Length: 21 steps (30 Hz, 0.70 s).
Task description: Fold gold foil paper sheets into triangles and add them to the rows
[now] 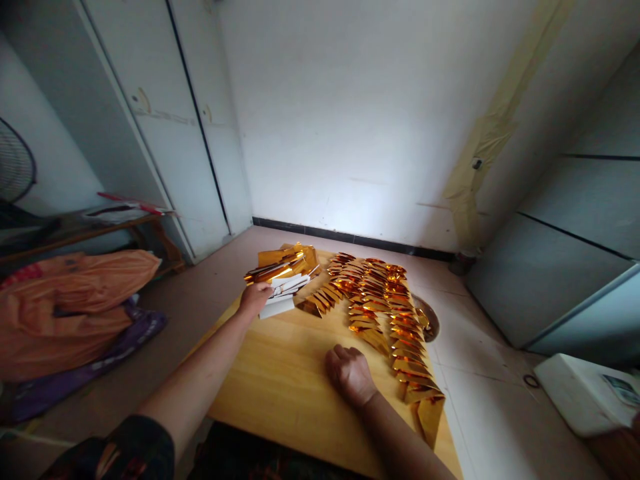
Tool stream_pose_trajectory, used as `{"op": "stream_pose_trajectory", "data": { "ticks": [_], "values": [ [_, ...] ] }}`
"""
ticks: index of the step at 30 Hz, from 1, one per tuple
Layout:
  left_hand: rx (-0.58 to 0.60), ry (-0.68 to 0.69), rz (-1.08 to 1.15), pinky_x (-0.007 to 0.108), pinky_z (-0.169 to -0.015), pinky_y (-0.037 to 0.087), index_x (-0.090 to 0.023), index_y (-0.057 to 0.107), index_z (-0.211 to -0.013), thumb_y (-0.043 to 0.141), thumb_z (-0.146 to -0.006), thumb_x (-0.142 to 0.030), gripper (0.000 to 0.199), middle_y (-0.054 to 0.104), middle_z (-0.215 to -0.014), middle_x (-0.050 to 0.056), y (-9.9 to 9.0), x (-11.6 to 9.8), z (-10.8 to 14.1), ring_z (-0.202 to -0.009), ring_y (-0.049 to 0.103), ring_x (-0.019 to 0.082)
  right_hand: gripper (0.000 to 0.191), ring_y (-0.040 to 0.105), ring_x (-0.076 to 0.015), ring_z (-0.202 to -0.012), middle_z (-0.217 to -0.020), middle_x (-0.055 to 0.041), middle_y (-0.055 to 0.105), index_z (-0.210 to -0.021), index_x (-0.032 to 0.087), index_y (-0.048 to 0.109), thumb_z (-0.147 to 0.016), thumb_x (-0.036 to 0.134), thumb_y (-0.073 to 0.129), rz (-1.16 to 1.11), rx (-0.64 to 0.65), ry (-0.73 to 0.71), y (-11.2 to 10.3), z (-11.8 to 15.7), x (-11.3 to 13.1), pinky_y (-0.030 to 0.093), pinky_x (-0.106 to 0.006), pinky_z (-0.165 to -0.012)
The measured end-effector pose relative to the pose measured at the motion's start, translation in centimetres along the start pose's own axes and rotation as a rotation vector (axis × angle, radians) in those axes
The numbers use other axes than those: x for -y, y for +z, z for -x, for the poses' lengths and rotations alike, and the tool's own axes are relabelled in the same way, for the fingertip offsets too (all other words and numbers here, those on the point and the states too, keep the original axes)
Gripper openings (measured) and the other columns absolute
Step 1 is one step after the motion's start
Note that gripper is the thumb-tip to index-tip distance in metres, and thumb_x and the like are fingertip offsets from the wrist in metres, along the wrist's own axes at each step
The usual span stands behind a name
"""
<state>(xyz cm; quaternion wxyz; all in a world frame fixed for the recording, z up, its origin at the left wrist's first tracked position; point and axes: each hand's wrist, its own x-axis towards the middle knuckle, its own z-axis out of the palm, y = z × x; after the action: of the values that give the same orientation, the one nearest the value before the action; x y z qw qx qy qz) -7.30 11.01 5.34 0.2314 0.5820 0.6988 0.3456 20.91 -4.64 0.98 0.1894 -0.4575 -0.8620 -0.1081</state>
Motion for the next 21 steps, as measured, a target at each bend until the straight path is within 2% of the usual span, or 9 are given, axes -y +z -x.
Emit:
{"op": "stream_pose_trajectory", "data": {
  "ticks": [7,13,21],
  "values": [
    [-0.082,0.038,0.089,0.023,-0.059,0.039,-0.017,0.066,-0.067,0.057,-0.068,-0.036,0.021,0.064,-0.062,-0.001,0.5,0.5,0.3,-0.067,0.059,0.016,0.023,0.044,-0.0111,-0.054,-0.068,0.0002,0.058,-0.072,0.019,0.057,-0.090,0.016,0.043,-0.007,-0.018,0.017,0.2,-0.1,0.0,0.026,-0.028,-0.058],
    [-0.177,0.086,0.119,0.022,-0.056,0.036,-0.018,0.059,-0.058,0.059,-0.066,-0.044,0.027,0.058,-0.056,-0.003,0.6,1.1,0.7,-0.062,0.054,0.015,0.023,0.045,-0.0114,-0.055,-0.068,0.0001,0.058,-0.072,0.019,0.057,-0.090,0.015,0.044,-0.001,-0.021,0.010,0.3,-0.1,0.1,0.026,-0.028,-0.058],
    [-0.211,0.087,0.106,0.022,-0.055,0.035,-0.019,0.055,-0.056,0.057,-0.067,-0.050,0.034,0.056,-0.054,-0.002,0.1,1.2,1.0,-0.061,0.053,0.015,0.023,0.046,-0.0108,-0.054,-0.068,0.0007,0.059,-0.072,0.019,0.057,-0.090,0.015,0.044,-0.002,-0.017,0.031,0.2,-0.1,0.1,0.027,-0.028,-0.058]
  ]
}}
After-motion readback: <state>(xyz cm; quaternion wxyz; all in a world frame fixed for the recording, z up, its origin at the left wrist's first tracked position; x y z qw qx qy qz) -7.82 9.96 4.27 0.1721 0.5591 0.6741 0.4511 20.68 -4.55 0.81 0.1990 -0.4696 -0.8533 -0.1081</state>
